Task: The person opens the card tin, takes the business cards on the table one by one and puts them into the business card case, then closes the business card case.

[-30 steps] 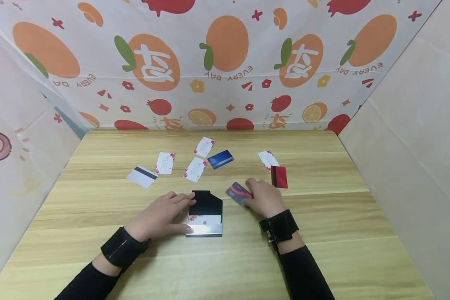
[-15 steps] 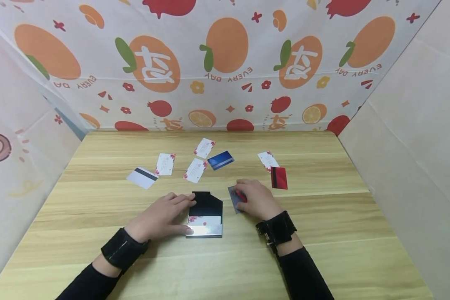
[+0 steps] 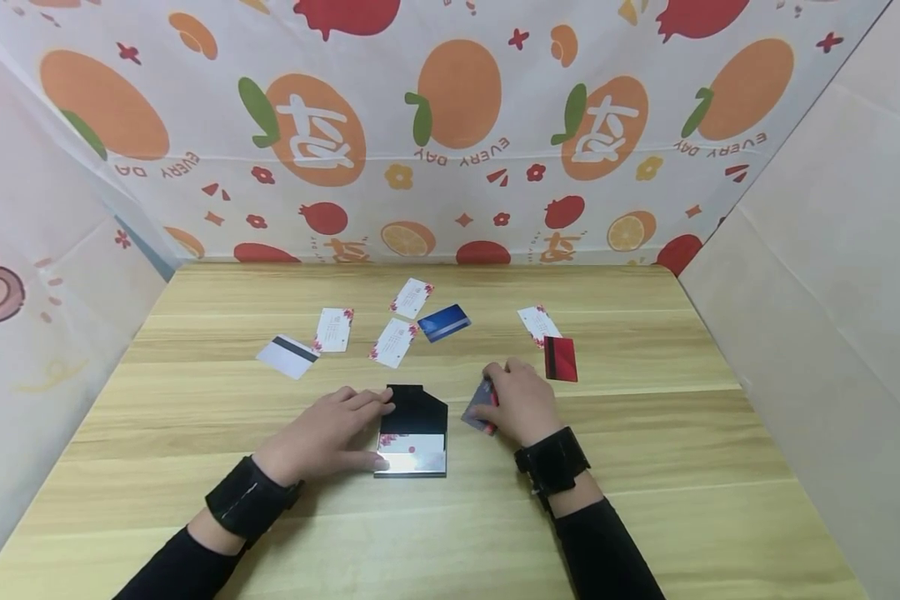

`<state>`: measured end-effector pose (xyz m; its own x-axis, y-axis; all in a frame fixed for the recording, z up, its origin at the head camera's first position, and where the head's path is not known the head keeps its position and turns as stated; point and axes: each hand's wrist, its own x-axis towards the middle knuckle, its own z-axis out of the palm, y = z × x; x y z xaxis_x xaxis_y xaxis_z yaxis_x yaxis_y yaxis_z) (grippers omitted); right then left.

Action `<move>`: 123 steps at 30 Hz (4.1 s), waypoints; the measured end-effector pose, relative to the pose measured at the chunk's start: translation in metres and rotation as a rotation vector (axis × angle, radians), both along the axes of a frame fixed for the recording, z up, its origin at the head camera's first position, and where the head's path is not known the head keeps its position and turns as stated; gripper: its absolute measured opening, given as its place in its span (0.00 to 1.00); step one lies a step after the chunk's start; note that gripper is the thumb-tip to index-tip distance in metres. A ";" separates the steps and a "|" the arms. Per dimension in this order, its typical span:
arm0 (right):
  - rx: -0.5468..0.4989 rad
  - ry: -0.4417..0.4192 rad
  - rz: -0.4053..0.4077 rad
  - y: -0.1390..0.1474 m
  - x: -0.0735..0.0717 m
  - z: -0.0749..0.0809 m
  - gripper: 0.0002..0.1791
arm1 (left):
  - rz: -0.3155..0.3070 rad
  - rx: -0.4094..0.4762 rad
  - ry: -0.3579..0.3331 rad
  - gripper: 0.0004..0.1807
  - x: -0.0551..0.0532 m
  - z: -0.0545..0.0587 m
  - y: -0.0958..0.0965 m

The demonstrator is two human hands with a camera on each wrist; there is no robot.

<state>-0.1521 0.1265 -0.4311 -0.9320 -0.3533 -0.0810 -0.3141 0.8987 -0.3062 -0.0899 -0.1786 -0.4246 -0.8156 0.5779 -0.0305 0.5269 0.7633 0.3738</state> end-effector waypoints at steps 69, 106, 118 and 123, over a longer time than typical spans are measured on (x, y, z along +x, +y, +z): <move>-0.366 0.070 0.333 -0.044 0.024 0.007 0.23 | 0.015 -0.004 -0.001 0.42 -0.002 -0.002 0.000; -0.139 0.019 0.423 -0.057 0.039 -0.007 0.21 | 0.000 -0.011 0.051 0.42 0.000 -0.009 0.001; -0.124 0.040 0.484 -0.059 0.040 -0.005 0.19 | 0.002 -0.009 0.055 0.41 -0.001 -0.005 0.003; -0.098 0.020 0.489 -0.060 0.041 -0.004 0.18 | 0.005 -0.004 0.039 0.40 -0.001 -0.005 0.003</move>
<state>-0.1114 0.0662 -0.4346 -0.6563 -0.7544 -0.0093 -0.6982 0.6119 -0.3717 -0.0908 -0.1758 -0.4293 -0.8193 0.5734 -0.0012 0.5367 0.7676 0.3502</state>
